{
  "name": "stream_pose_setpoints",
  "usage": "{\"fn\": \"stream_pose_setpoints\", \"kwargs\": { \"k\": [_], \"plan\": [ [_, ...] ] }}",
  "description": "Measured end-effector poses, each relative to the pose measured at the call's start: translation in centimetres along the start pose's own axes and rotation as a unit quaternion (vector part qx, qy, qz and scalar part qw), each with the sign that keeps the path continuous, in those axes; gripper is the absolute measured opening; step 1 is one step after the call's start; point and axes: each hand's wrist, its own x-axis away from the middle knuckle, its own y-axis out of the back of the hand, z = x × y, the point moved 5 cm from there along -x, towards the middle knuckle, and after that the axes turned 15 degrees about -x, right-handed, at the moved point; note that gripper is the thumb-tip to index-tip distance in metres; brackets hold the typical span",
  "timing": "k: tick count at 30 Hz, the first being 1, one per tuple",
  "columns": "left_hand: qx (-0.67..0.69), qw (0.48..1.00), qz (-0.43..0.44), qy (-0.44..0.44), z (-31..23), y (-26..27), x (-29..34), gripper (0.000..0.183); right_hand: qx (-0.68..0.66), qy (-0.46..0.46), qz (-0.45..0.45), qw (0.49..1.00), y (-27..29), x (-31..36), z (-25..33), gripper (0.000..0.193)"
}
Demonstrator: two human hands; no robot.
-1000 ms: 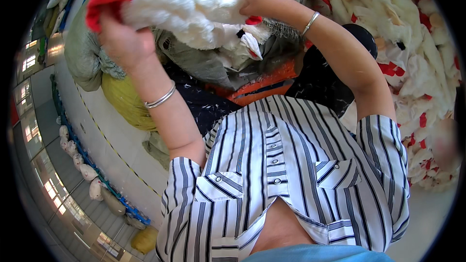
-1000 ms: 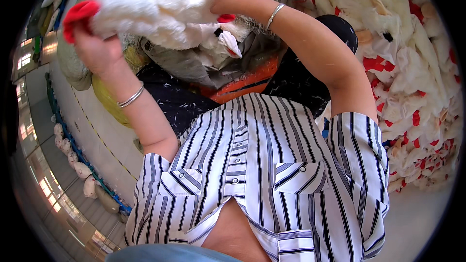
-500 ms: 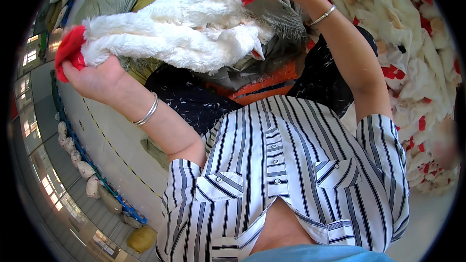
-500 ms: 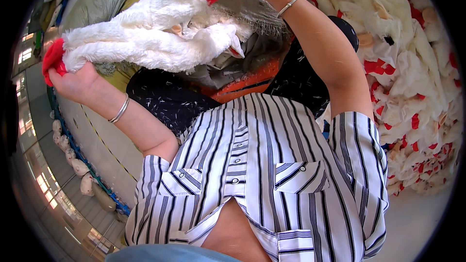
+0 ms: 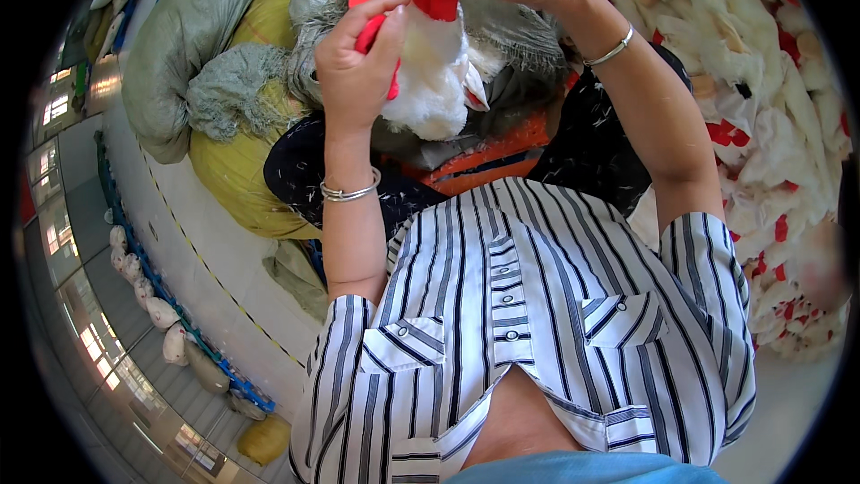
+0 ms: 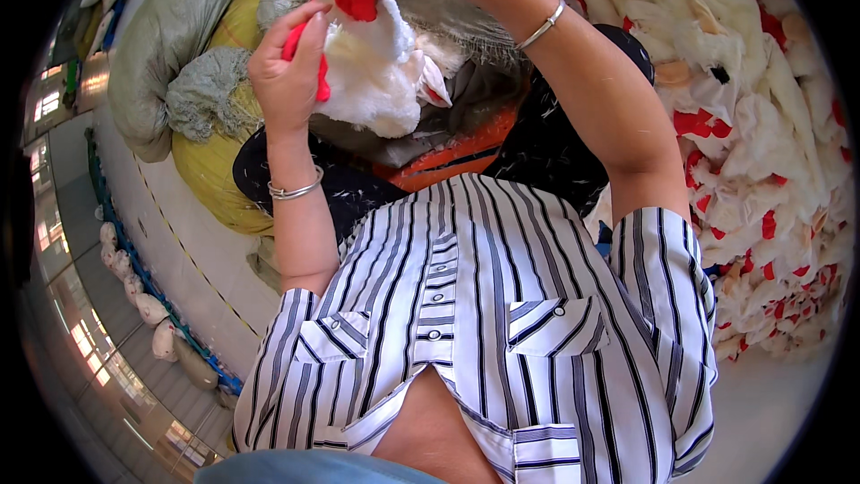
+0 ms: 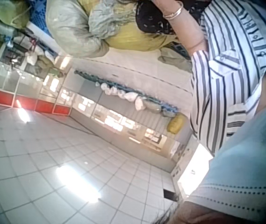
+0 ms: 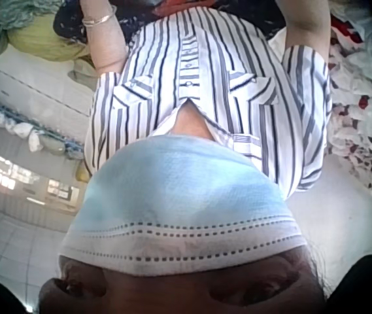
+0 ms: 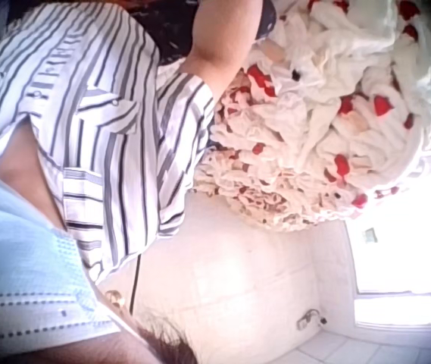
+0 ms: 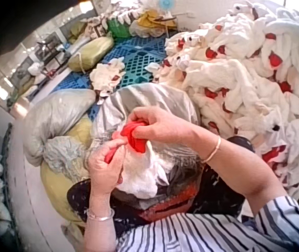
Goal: The person sits on the floor and stuffs white fluffy material into a white plush toy with red accents. They repeatedly pull handfuls of stuffing from a large sack, insert it into the toy's opening, and adjust the toy's shape to distribute the filling evenly.
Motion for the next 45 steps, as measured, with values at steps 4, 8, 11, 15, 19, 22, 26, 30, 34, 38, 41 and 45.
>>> {"fn": "stream_pose_setpoints", "kwargs": {
  "k": [4,8,11,15,19,22,26,30,34,38,41,45],
  "plan": [
    [-0.001,0.999,-0.030,0.015,0.2,-0.7,-0.7,0.022,-0.099,-0.052,0.024,0.993,-0.9,0.5,0.3,0.032],
    [-0.003,0.999,-0.052,-0.001,1.0,-0.5,-1.0,0.028,-0.109,-0.008,0.047,0.993,-1.0,0.1,0.0,0.031],
    [-0.025,0.997,-0.069,-0.017,0.4,-0.3,-1.0,0.031,-0.093,0.004,0.025,0.995,-1.3,-0.3,-0.7,0.022],
    [-0.003,0.999,-0.053,0.000,1.5,-0.2,-1.1,0.033,-0.031,-0.004,0.009,0.999,-1.6,-0.6,-1.6,0.009],
    [0.046,0.995,-0.056,0.061,1.6,-0.1,-0.4,0.022,-0.052,0.024,-0.021,0.998,-2.1,-0.8,-1.9,0.007],
    [0.099,0.985,-0.107,0.088,2.3,-0.3,-0.1,0.017,-0.091,0.039,-0.040,0.994,-2.2,-1.0,-2.1,0.007],
    [0.125,0.980,-0.122,0.092,2.6,0.0,0.1,0.018,0.003,0.118,-0.072,0.990,-1.8,-1.6,-3.5,0.020],
    [0.170,0.967,-0.157,0.102,2.3,0.2,0.3,0.015,0.072,0.094,-0.022,0.993,-2.9,-1.2,-3.0,0.019],
    [0.094,0.988,-0.122,0.031,1.9,0.1,-0.3,0.012,0.099,0.077,-0.013,0.992,-2.6,-0.9,-2.6,0.020],
    [0.059,0.989,0.055,0.125,1.7,0.5,0.1,0.009,0.145,0.062,0.008,0.987,-2.3,-0.3,-2.5,0.020],
    [-0.084,0.989,0.085,0.088,3.1,1.6,0.4,0.013,0.248,0.101,0.014,0.963,-2.2,-0.2,-2.1,0.022],
    [0.012,0.992,0.003,0.124,1.5,4.7,-0.1,0.016,0.105,0.139,-0.091,0.980,1.5,-0.5,1.2,0.007]
  ]
}}
